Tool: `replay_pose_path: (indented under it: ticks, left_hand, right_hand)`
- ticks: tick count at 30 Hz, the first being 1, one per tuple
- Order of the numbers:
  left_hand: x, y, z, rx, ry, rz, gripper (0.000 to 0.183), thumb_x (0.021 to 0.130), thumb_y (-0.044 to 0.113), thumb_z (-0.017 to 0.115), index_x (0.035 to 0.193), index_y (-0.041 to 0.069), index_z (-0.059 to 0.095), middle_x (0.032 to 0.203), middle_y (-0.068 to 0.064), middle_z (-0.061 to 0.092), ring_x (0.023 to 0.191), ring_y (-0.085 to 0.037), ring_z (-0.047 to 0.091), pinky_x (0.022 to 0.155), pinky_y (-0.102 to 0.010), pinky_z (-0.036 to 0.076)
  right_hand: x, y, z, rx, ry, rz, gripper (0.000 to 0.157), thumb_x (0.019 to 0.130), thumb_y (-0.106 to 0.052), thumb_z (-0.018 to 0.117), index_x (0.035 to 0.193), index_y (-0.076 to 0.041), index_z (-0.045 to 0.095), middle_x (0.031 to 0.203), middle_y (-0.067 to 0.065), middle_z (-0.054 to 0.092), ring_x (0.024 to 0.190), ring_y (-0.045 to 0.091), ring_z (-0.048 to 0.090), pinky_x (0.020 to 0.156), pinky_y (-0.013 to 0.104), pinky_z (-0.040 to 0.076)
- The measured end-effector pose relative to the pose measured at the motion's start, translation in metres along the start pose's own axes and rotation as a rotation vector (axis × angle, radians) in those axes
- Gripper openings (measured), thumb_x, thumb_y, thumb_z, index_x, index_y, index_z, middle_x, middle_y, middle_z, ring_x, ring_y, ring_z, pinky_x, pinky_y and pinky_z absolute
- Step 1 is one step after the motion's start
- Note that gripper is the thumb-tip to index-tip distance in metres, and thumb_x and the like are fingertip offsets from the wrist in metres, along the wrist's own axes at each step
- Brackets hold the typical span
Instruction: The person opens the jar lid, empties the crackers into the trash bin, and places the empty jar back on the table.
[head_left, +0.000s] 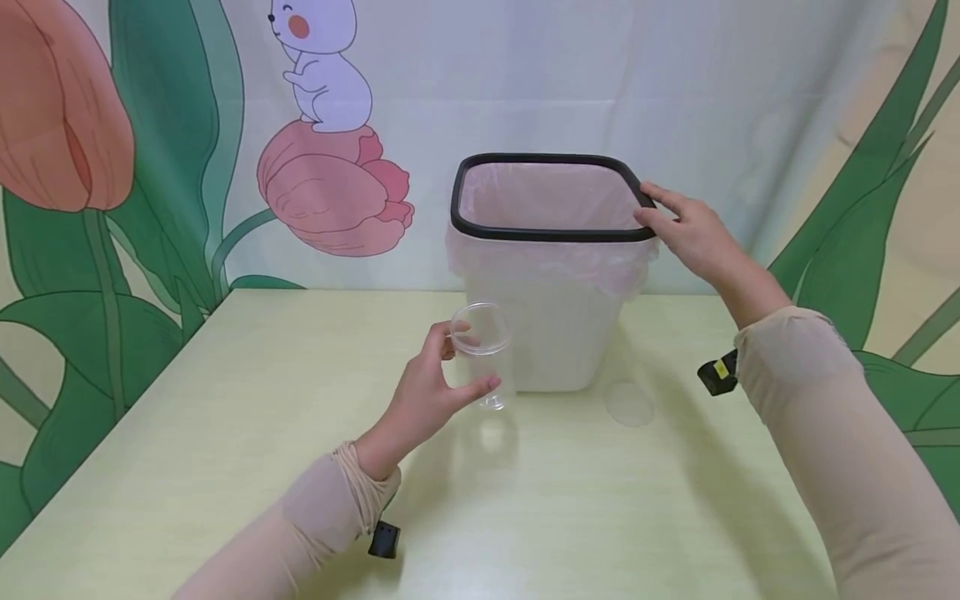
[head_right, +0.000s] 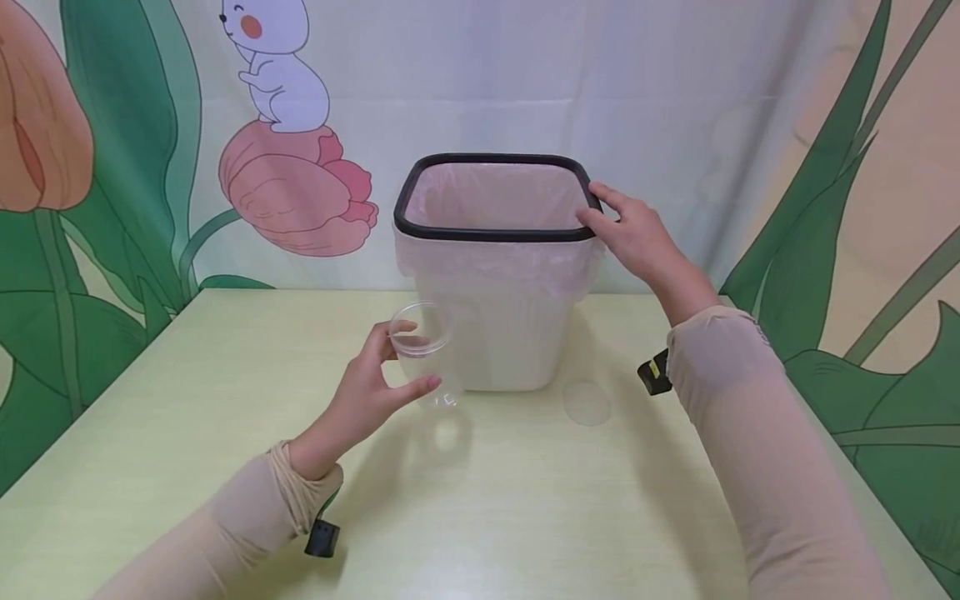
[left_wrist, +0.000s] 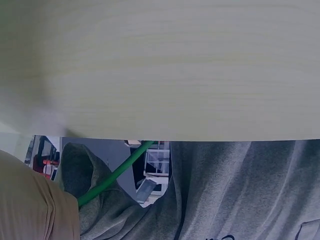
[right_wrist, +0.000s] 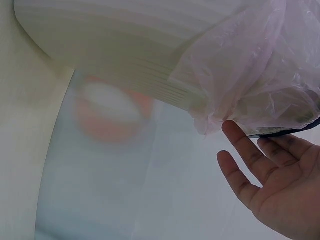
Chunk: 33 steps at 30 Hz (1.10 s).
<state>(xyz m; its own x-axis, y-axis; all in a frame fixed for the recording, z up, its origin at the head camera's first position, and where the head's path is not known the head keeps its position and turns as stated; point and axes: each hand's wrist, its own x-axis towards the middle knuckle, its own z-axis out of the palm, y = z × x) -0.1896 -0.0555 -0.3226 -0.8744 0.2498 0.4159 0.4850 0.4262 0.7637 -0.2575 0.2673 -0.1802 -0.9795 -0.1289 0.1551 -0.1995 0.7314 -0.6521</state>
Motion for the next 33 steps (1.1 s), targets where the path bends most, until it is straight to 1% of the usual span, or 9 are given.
replay_pose_path:
  ticks: [3, 7, 14, 17, 21, 28, 33]
  left_hand:
    - [-0.003, -0.003, 0.005, -0.007, -0.034, -0.004, 0.068, 0.077, 0.022, 0.080, 0.132, 0.007, 0.041, 0.119, -0.009, 0.064, 0.113, -0.028, 0.058, 0.103, -0.049, 0.042]
    - [-0.007, -0.007, 0.012, -0.016, -0.072, -0.032, 0.069, 0.077, 0.022, 0.081, 0.133, 0.009, 0.041, 0.119, -0.007, 0.064, 0.115, -0.028, 0.058, 0.103, -0.048, 0.042]
    - [-0.013, -0.012, 0.023, -0.024, -0.129, -0.044, 0.071, 0.077, 0.022, 0.081, 0.134, 0.008, 0.041, 0.122, -0.007, 0.063, 0.118, -0.028, 0.057, 0.103, -0.049, 0.042]
    - [-0.015, -0.014, 0.026, -0.020, -0.142, -0.050, 0.070, 0.077, 0.023, 0.081, 0.133, 0.011, 0.041, 0.123, -0.007, 0.063, 0.118, -0.028, 0.057, 0.101, -0.049, 0.043]
    - [-0.017, -0.017, 0.029, -0.030, -0.147, -0.056, 0.070, 0.076, 0.023, 0.082, 0.132, 0.011, 0.042, 0.122, -0.007, 0.063, 0.116, -0.030, 0.057, 0.099, -0.052, 0.044]
    - [-0.020, -0.025, 0.035, -0.043, -0.179, -0.091, 0.071, 0.074, 0.022, 0.083, 0.131, 0.011, 0.043, 0.123, -0.009, 0.064, 0.117, -0.033, 0.057, 0.098, -0.054, 0.044]
    - [-0.020, -0.028, 0.037, -0.047, -0.192, -0.081, 0.069, 0.074, 0.021, 0.083, 0.130, 0.010, 0.044, 0.123, -0.013, 0.065, 0.118, -0.036, 0.057, 0.098, -0.055, 0.045]
  right_hand:
    - [-0.001, 0.000, 0.000, -0.005, -0.003, 0.005, 0.063, 0.099, -0.049, 0.038, 0.154, -0.024, 0.019, 0.161, 0.011, 0.015, 0.142, 0.044, 0.026, 0.113, 0.061, 0.024]
    - [-0.001, 0.001, 0.001, -0.013, -0.002, 0.008, 0.063, 0.099, -0.048, 0.038, 0.154, -0.024, 0.020, 0.161, 0.012, 0.015, 0.142, 0.044, 0.027, 0.112, 0.061, 0.025]
    - [-0.002, 0.002, 0.002, -0.012, 0.004, 0.011, 0.063, 0.099, -0.049, 0.038, 0.154, -0.024, 0.020, 0.161, 0.011, 0.016, 0.142, 0.043, 0.028, 0.112, 0.060, 0.025]
    - [-0.004, 0.002, 0.002, -0.012, 0.008, 0.011, 0.063, 0.099, -0.048, 0.038, 0.154, -0.023, 0.020, 0.161, 0.011, 0.016, 0.142, 0.043, 0.028, 0.113, 0.060, 0.025]
    - [-0.004, 0.000, 0.002, -0.013, 0.010, 0.008, 0.063, 0.099, -0.048, 0.039, 0.154, -0.023, 0.021, 0.161, 0.012, 0.017, 0.141, 0.043, 0.029, 0.112, 0.060, 0.026]
    - [-0.005, 0.000, 0.002, -0.009, 0.008, 0.011, 0.063, 0.099, -0.048, 0.039, 0.154, -0.024, 0.021, 0.161, 0.011, 0.017, 0.142, 0.043, 0.029, 0.112, 0.060, 0.026]
    - [-0.006, 0.000, 0.001, -0.005, 0.015, 0.006, 0.063, 0.099, -0.048, 0.039, 0.154, -0.024, 0.021, 0.161, 0.011, 0.016, 0.142, 0.042, 0.029, 0.112, 0.060, 0.026]
